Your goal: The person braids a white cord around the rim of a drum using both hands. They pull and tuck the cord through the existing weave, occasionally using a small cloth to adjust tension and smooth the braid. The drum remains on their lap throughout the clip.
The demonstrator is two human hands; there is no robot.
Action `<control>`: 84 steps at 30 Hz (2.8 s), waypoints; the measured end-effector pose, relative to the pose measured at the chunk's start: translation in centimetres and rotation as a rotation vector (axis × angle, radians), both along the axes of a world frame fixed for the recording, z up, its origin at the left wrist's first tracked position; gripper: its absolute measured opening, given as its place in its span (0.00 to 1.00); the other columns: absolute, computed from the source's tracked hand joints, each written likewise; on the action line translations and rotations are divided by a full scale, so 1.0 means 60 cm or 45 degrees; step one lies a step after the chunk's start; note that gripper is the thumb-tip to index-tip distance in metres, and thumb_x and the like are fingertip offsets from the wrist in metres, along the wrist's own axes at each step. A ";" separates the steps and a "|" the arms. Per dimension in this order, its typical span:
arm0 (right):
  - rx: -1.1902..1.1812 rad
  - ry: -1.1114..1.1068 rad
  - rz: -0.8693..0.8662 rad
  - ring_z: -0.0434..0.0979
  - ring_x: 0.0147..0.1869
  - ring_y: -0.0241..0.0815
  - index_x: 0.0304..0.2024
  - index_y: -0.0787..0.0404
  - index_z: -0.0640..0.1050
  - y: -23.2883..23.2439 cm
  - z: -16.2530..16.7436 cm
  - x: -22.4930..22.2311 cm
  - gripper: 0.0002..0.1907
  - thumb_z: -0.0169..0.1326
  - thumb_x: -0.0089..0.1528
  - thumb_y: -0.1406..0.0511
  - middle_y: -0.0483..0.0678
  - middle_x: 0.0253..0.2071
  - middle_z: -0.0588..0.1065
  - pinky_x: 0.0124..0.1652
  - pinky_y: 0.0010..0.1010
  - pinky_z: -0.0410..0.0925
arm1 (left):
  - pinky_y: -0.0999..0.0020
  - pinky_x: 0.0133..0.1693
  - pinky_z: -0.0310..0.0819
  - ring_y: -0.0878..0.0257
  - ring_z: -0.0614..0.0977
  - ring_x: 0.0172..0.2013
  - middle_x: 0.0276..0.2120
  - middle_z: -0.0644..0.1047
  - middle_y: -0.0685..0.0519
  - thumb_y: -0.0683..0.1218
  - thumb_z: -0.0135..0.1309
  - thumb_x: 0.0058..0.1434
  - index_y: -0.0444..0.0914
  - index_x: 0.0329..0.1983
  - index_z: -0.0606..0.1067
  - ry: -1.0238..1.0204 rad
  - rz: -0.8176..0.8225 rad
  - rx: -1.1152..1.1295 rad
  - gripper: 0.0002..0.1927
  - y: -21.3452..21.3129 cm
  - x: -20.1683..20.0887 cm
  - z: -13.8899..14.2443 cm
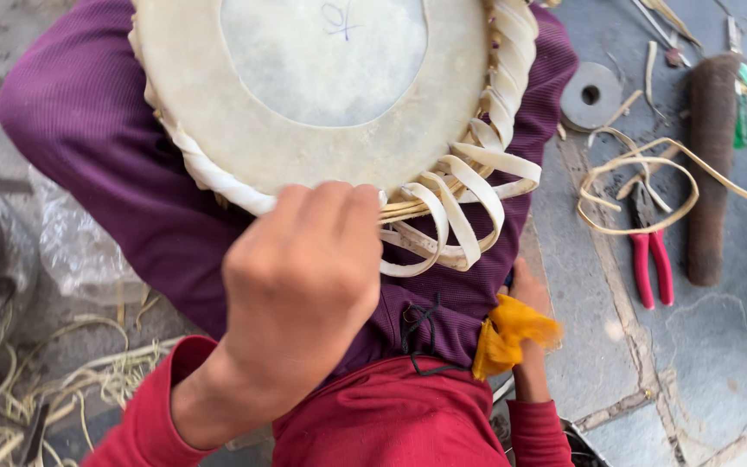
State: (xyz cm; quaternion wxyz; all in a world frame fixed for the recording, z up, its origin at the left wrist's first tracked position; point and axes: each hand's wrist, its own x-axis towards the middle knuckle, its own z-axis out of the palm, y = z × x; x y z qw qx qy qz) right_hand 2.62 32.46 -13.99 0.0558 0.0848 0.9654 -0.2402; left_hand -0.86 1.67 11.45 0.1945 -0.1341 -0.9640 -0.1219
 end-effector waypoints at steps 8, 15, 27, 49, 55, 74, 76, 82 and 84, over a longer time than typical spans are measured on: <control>-0.083 0.426 0.114 0.80 0.39 0.54 0.54 0.58 0.78 -0.043 0.138 -0.052 0.19 0.55 0.59 0.72 0.57 0.36 0.78 0.42 0.40 0.70 | 0.73 0.26 0.66 0.66 0.72 0.26 0.30 0.73 0.55 0.38 0.59 0.56 0.36 0.34 0.77 0.461 -0.079 -0.470 0.03 -0.029 -0.028 -0.001; -0.983 0.493 0.241 0.75 0.51 0.33 0.57 0.64 0.76 -0.152 0.215 -0.098 0.15 0.59 0.67 0.70 0.45 0.47 0.77 0.53 0.24 0.68 | 0.61 0.48 0.73 0.56 0.78 0.43 0.42 0.77 0.53 0.38 0.62 0.66 0.38 0.44 0.79 0.388 0.042 0.122 0.06 -0.012 0.025 -0.072; -1.081 1.209 0.816 0.82 0.47 0.51 0.41 0.60 0.71 -0.173 0.189 -0.119 0.11 0.62 0.62 0.70 0.54 0.39 0.78 0.46 0.41 0.76 | 0.56 0.64 0.55 0.62 0.75 0.49 0.43 0.77 0.59 0.49 0.70 0.66 0.49 0.50 0.82 0.432 -0.135 0.441 0.11 -0.063 0.019 -0.129; -0.710 0.142 1.051 0.80 0.30 0.39 0.40 0.66 0.75 -0.090 0.328 -0.078 0.06 0.47 0.63 0.71 0.46 0.29 0.77 0.33 0.26 0.69 | 0.62 0.45 0.63 0.60 0.70 0.24 0.22 0.72 0.58 0.53 0.42 0.78 0.41 0.33 0.76 0.838 -0.205 0.656 0.20 -0.043 -0.033 -0.167; -0.623 0.110 1.002 0.78 0.32 0.42 0.41 0.67 0.74 -0.088 0.340 -0.071 0.06 0.48 0.63 0.71 0.48 0.30 0.77 0.34 0.27 0.69 | 0.61 0.46 0.62 0.60 0.71 0.27 0.25 0.73 0.59 0.51 0.54 0.72 0.41 0.35 0.78 0.786 -0.252 0.547 0.12 -0.050 -0.026 -0.144; -0.882 0.416 1.436 0.76 0.43 0.60 0.42 0.68 0.73 -0.224 0.322 -0.062 0.12 0.52 0.54 0.75 0.56 0.38 0.73 0.44 0.42 0.71 | 0.60 0.25 0.76 0.53 0.80 0.26 0.24 0.77 0.46 0.44 0.57 0.44 0.39 0.23 0.79 -0.360 -0.142 -0.225 0.04 -0.008 -0.009 0.013; -0.933 0.506 1.411 0.77 0.41 0.58 0.40 0.66 0.74 -0.225 0.317 -0.059 0.11 0.52 0.54 0.74 0.55 0.37 0.74 0.42 0.40 0.70 | 0.65 0.24 0.74 0.59 0.79 0.25 0.25 0.76 0.46 0.42 0.56 0.47 0.36 0.25 0.78 -0.199 -0.066 -0.522 0.04 0.007 0.016 -0.008; -0.913 0.306 1.120 0.77 0.38 0.52 0.39 0.68 0.72 -0.206 0.311 -0.044 0.03 0.48 0.62 0.74 0.54 0.35 0.73 0.40 0.33 0.69 | 0.65 0.26 0.74 0.58 0.80 0.29 0.28 0.75 0.49 0.42 0.58 0.53 0.36 0.32 0.78 -0.139 0.027 -0.186 0.05 -0.035 0.046 -0.022; -0.978 0.342 1.153 0.78 0.39 0.50 0.39 0.67 0.72 -0.201 0.310 -0.043 0.02 0.48 0.65 0.73 0.53 0.37 0.74 0.42 0.33 0.70 | 0.63 0.29 0.73 0.56 0.79 0.31 0.30 0.75 0.51 0.42 0.60 0.54 0.36 0.35 0.80 -0.117 0.047 0.185 0.06 -0.068 0.054 -0.008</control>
